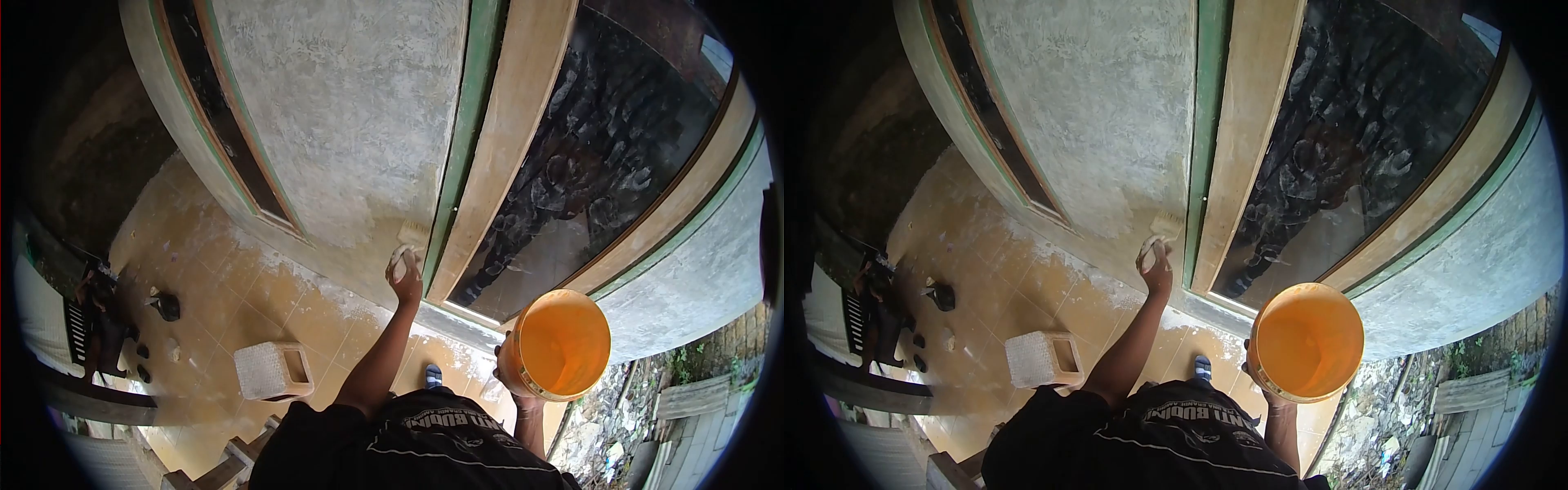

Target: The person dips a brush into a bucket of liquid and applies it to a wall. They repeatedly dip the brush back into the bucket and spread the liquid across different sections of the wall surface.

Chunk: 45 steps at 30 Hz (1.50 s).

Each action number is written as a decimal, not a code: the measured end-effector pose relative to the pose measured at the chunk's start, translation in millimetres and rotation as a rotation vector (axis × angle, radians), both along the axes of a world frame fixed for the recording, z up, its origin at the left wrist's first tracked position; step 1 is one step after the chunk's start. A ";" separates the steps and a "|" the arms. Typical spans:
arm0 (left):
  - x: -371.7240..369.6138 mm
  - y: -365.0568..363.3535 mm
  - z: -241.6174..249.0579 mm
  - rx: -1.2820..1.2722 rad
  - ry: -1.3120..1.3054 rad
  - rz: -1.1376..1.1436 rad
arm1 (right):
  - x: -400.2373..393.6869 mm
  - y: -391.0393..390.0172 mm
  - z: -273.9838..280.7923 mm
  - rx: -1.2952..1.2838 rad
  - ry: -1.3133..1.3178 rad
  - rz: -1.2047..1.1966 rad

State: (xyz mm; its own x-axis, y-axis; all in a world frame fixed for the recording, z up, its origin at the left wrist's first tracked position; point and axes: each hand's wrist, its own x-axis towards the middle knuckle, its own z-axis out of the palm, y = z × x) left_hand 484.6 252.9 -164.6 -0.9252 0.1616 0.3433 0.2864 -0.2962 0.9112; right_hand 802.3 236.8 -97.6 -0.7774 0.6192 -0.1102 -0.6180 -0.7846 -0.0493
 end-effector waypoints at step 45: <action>-20.8 -4.6 134.3 0.076 0.177 0.059 | -22.1 17.4 9.1 0.014 -0.039 0.038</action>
State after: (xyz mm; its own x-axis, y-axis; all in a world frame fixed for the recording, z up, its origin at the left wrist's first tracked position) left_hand 463.9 248.3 -30.3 -0.8564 0.0760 0.5106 0.4591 -0.3402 0.8207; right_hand 780.2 254.3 -88.5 -0.7959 0.5908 -0.1324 -0.5849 -0.8067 -0.0839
